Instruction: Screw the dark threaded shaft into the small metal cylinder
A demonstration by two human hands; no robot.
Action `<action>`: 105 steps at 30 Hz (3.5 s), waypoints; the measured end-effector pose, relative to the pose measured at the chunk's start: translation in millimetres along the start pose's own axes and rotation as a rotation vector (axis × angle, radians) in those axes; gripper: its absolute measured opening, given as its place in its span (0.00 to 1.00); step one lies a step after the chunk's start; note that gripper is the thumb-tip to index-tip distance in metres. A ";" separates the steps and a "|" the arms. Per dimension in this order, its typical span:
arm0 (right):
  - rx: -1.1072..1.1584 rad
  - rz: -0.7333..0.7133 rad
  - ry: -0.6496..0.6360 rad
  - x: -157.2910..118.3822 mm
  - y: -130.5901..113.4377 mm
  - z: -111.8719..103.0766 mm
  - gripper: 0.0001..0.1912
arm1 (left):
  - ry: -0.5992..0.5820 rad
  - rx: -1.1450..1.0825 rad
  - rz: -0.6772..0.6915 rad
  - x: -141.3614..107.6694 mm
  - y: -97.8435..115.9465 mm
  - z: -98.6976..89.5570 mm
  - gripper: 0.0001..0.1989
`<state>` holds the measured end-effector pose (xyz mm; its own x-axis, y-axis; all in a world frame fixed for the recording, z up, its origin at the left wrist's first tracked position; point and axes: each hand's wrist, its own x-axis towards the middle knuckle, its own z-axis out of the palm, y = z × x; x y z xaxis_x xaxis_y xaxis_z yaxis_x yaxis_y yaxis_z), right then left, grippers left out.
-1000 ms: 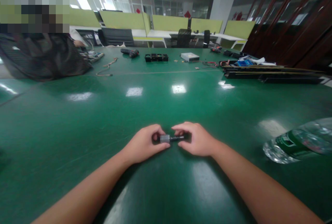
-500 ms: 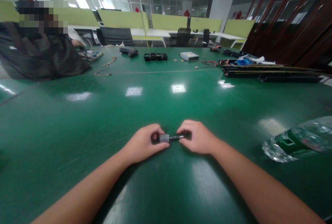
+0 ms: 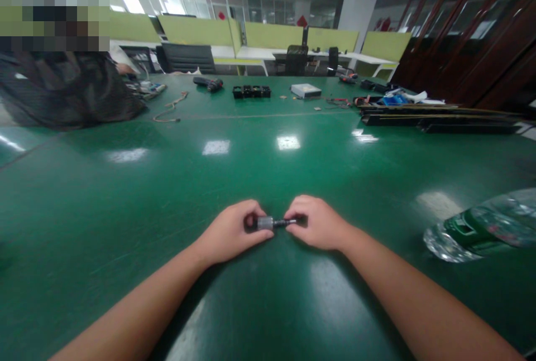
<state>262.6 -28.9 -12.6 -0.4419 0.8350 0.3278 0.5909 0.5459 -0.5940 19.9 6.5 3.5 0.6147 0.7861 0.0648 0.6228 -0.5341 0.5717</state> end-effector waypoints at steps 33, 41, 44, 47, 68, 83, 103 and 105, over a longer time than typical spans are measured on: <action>-0.051 -0.017 -0.016 3.7 -8.1 8.4 0.10 | 0.012 0.014 0.017 -0.7 -0.9 1.6 0.15; -0.070 -0.039 -0.010 4.0 -6.7 10.0 0.09 | 0.034 0.007 0.029 -1.8 -0.1 1.6 0.14; -0.067 -0.045 -0.008 4.3 -5.9 10.7 0.08 | 0.032 0.009 0.031 -1.9 -0.7 2.0 0.15; -0.059 -0.050 -0.006 4.6 -6.6 10.5 0.08 | 0.022 0.005 0.029 -2.1 -1.5 2.1 0.15; -0.044 -0.039 -0.033 3.0 -7.2 8.0 0.06 | 0.006 0.020 0.016 -3.0 -1.4 1.0 0.14; -0.059 -0.047 -0.028 0.2 -6.3 4.6 0.07 | -0.007 0.008 0.005 -2.4 -2.0 1.7 0.14; -0.057 -0.028 -0.017 0.1 -5.4 2.6 0.03 | 0.004 0.011 0.007 -3.0 -2.8 1.4 0.15; -0.059 -0.025 -0.017 -0.3 -4.9 1.9 0.03 | 0.002 0.009 0.008 -3.0 -2.3 1.2 0.15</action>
<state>258.6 -31.9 -11.2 -0.4684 0.8199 0.3293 0.6176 0.5703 -0.5415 17.2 5.0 1.0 0.6189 0.7823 0.0708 0.6222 -0.5433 0.5636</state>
